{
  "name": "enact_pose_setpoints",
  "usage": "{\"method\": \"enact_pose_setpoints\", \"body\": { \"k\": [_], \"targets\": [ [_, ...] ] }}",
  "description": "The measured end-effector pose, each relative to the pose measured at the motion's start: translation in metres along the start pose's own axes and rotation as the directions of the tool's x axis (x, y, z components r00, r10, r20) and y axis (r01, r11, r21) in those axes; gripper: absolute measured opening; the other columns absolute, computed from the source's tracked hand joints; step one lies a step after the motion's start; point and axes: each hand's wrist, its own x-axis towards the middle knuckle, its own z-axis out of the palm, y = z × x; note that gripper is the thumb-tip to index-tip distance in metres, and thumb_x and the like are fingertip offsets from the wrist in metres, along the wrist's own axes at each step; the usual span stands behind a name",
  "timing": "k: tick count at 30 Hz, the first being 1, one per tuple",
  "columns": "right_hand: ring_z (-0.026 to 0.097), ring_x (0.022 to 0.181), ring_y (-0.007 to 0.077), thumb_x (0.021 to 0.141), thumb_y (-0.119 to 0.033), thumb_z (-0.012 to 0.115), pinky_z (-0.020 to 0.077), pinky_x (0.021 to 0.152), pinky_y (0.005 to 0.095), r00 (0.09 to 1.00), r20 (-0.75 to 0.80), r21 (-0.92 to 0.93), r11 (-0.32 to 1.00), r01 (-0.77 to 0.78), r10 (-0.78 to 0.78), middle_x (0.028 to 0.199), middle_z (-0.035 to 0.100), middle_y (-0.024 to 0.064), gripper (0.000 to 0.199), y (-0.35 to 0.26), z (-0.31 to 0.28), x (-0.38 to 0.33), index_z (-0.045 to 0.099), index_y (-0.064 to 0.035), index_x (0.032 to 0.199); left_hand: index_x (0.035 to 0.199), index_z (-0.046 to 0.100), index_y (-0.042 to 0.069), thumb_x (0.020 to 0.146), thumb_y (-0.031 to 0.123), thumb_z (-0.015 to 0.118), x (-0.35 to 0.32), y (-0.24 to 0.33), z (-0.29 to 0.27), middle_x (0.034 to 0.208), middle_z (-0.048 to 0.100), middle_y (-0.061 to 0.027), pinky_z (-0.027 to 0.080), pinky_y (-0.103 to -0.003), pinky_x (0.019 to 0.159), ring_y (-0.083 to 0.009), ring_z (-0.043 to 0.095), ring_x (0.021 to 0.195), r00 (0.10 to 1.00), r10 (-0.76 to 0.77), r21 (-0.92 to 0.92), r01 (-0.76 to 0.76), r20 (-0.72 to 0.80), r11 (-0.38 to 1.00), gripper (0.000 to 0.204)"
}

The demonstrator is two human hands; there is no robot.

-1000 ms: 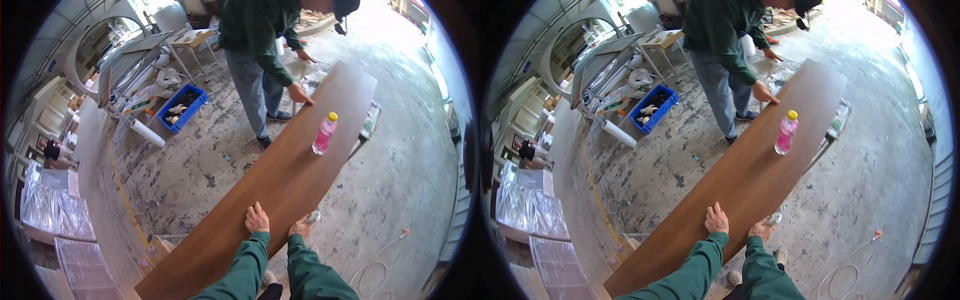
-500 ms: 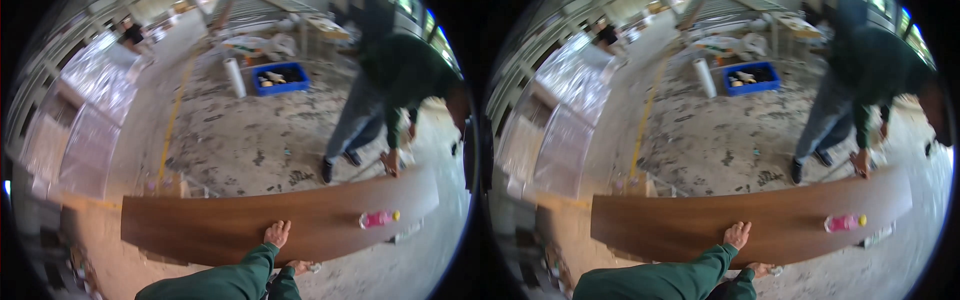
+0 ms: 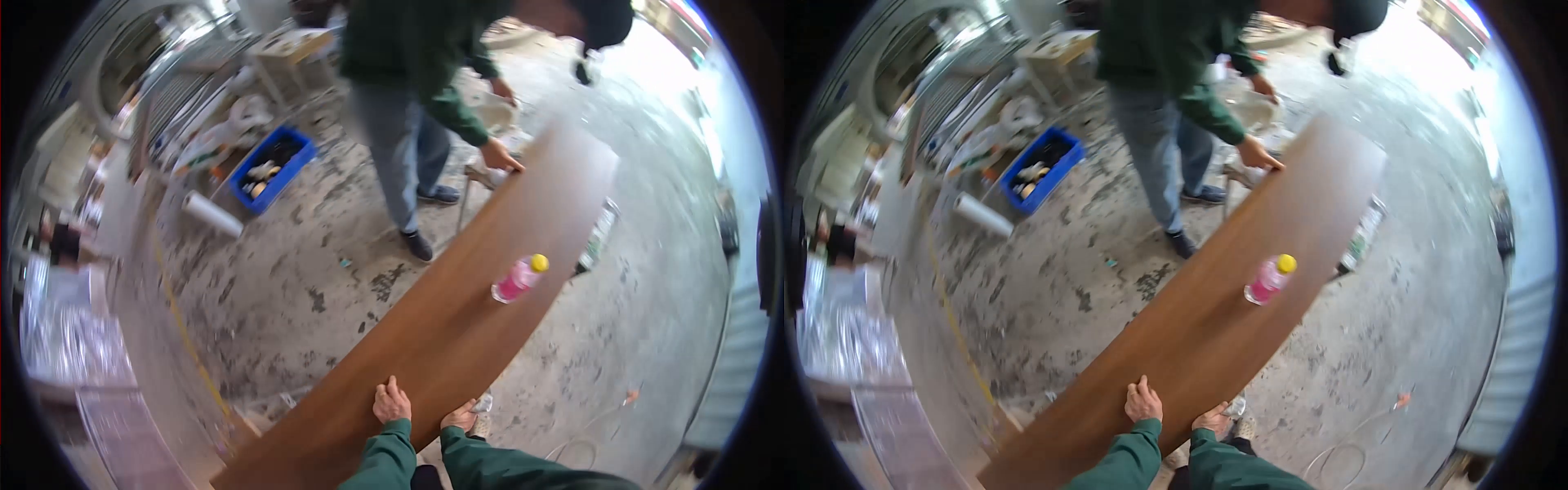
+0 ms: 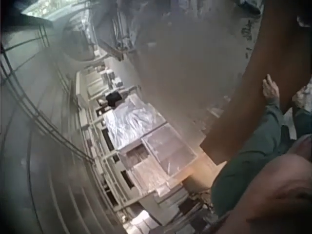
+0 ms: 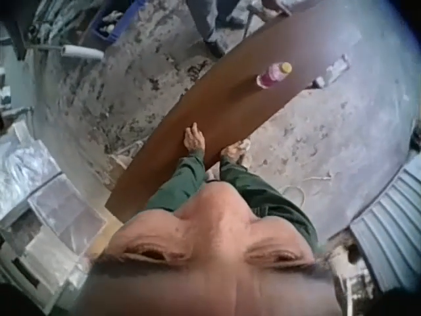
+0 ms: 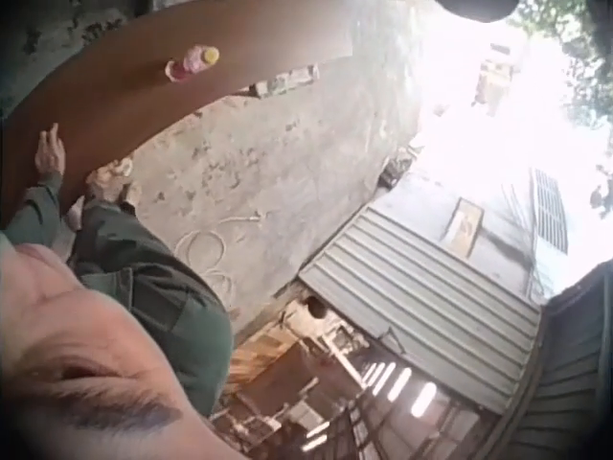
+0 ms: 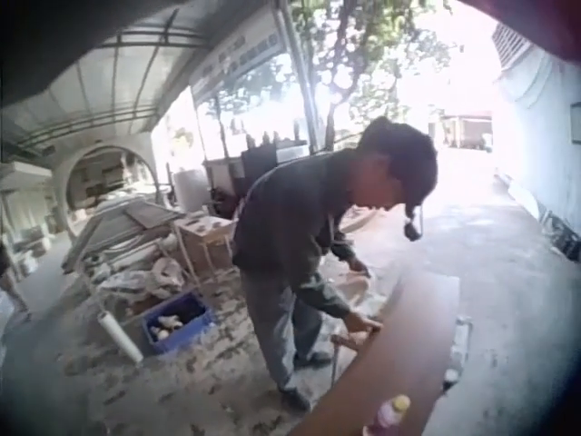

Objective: Cleaning and wiping a long wooden board with a cloth and cleaning liquid.

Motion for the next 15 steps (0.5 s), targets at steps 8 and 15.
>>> {"method": "enact_pose_setpoints", "body": {
  "k": [8, 15],
  "targets": [
    [0.050, 0.077, 0.0407, 0.084, -0.043, 0.030, 0.0384, 0.067, 0.0450, 0.994, -0.100, 0.028, 0.999, 0.043, -0.040, 0.081, 0.056, 0.0243, 0.052, 0.018, -0.002, 0.002, 0.058, 0.0009, 0.083, 0.095, 0.049, 0.011, 0.067, 0.006, 0.057, -0.011, 0.010, -0.001, 0.078, 0.045, -0.0101, 0.044, -0.038, 0.048, -0.0274, 0.052, 0.065, 0.998, 0.033, -0.026, -0.032, 0.056, 0.999, 0.029],
    [0.050, 0.076, 0.0416, 0.083, -0.045, 0.032, 0.0382, 0.067, 0.0453, 0.979, -0.102, 0.113, 0.976, 0.188, -0.177, 0.081, 0.056, 0.0246, 0.054, 0.022, 0.000, -0.011, 0.056, 0.0030, 0.085, 0.096, 0.049, 0.010, 0.067, 0.004, 0.056, -0.011, -0.004, -0.005, 0.077, 0.045, -0.0105, 0.043, -0.038, 0.048, -0.0274, 0.052, 0.063, 0.999, 0.036, -0.021, -0.036, 0.016, 0.999, 0.031]
  ]
}}
